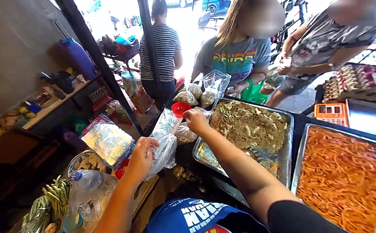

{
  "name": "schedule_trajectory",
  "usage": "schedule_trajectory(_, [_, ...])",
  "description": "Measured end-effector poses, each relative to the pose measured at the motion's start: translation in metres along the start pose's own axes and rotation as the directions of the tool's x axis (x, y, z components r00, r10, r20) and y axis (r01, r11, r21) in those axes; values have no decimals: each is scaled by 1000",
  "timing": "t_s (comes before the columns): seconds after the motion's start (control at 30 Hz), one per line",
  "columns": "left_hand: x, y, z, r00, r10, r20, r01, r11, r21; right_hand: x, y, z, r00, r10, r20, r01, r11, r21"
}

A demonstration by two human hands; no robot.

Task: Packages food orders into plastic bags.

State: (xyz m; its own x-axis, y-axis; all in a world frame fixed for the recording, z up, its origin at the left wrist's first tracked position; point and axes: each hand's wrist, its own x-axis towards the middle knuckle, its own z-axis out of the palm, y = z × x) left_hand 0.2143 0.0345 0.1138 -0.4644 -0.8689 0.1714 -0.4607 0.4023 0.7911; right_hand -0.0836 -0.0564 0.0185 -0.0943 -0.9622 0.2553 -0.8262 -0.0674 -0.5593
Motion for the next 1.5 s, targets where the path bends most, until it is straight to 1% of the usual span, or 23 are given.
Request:
schedule_trajectory(0.03, [-1, 3, 0, 1000, 15, -7, -15, 999, 40, 15, 3, 14, 999, -33, 16, 35, 996, -85])
schedule_trajectory(0.1, [1, 11, -1, 1000, 19, -22, -17, 998, 66, 42, 14, 38, 993, -6, 122, 33, 975, -220])
schedule_trajectory(0.17, [3, 18, -4, 998, 18, -56, -15, 999, 52, 58, 24, 51, 977, 50, 207, 12, 958, -287])
schedule_trajectory(0.2, [4, 19, -7, 997, 14, -72, -12, 999, 38, 62, 25, 53, 980, 53, 192, 3, 960, -281])
schedule_trajectory(0.27, [2, 17, -14, 994, -10, -111, 11, 1000, 0, 57, 7, 38, 997, 31, 69, -21, 990, -140])
schedule_trajectory(0.33, [3, 12, -17, 982, -52, -183, 41, 997, -65, 35, -27, 2, 995, 76, -66, -60, 974, 219])
schedule_trajectory(0.37, [3, 9, -14, 972, -91, -217, 69, 992, -107, 16, -42, -17, 989, 121, -85, -72, 894, 442])
schedule_trajectory(0.4, [4, 8, -11, 961, -136, -243, 100, 983, -153, -8, -58, -34, 985, 150, -85, -55, 742, 669])
schedule_trajectory(0.43, [5, 9, -8, 950, -182, -255, 129, 969, -211, -34, -72, -47, 985, 143, -99, 5, 544, 839])
schedule_trajectory(0.47, [8, 11, -5, 940, -223, -258, 148, 948, -282, -57, -84, -56, 987, 109, -118, 72, 355, 932])
schedule_trajectory(0.53, [15, 15, 0, 920, -296, -256, 157, 878, -452, -96, -102, -61, 993, 41, -112, 108, 91, 990])
schedule_trajectory(0.57, [18, 18, 1, 911, -333, -243, 158, 825, -542, -114, -107, -58, 997, 17, -75, 75, 15, 997])
schedule_trajectory(0.6, [21, 22, 2, 903, -361, -231, 151, 774, -615, -127, -110, -53, 1000, 1, -31, 31, -23, 999])
schedule_trajectory(0.63, [24, 25, 3, 899, -371, -231, 139, 744, -654, -137, -109, -47, 1000, 2, 6, -6, -38, 999])
schedule_trajectory(0.7, [27, 28, 4, 895, -356, -270, 106, 755, -647, -149, -100, -32, 997, 28, 65, -64, -31, 997])
schedule_trajectory(0.8, [31, 25, 6, 912, -239, -334, 24, 843, -537, -155, -89, -19, 990, 29, 136, -136, 2, 991])
schedule_trajectory(0.93, [27, 29, 10, 935, -105, -340, -23, 936, -352, -153, -94, -9, 977, 46, 209, -212, 82, 974])
schedule_trajectory(1.03, [22, 31, 11, 935, -14, -356, -53, 983, -178, -141, -96, 0, 979, 6, 203, -202, 121, 972])
schedule_trajectory(1.1, [17, 27, 9, 929, 61, -366, -98, 992, -83, -130, -98, 5, 978, -20, 206, -203, 112, 973])
schedule_trajectory(1.2, [11, 23, 1, 916, 172, -363, -166, 985, 47, -116, -104, 7, 966, -40, 254, -254, 7, 967])
schedule_trajectory(1.3, [3, 14, -9, 899, 240, -366, -199, 969, 147, -102, -104, 15, 943, -113, 313, -330, -192, 924])
schedule_trajectory(1.4, [-4, 5, -17, 867, 251, -431, -249, 966, 64, -91, -101, 33, 915, -215, 341, -400, -385, 832])
schedule_trajectory(1.5, [-8, 2, -26, 844, 223, -488, -334, 930, -152, -79, -113, 48, 885, -317, 342, -460, -469, 754])
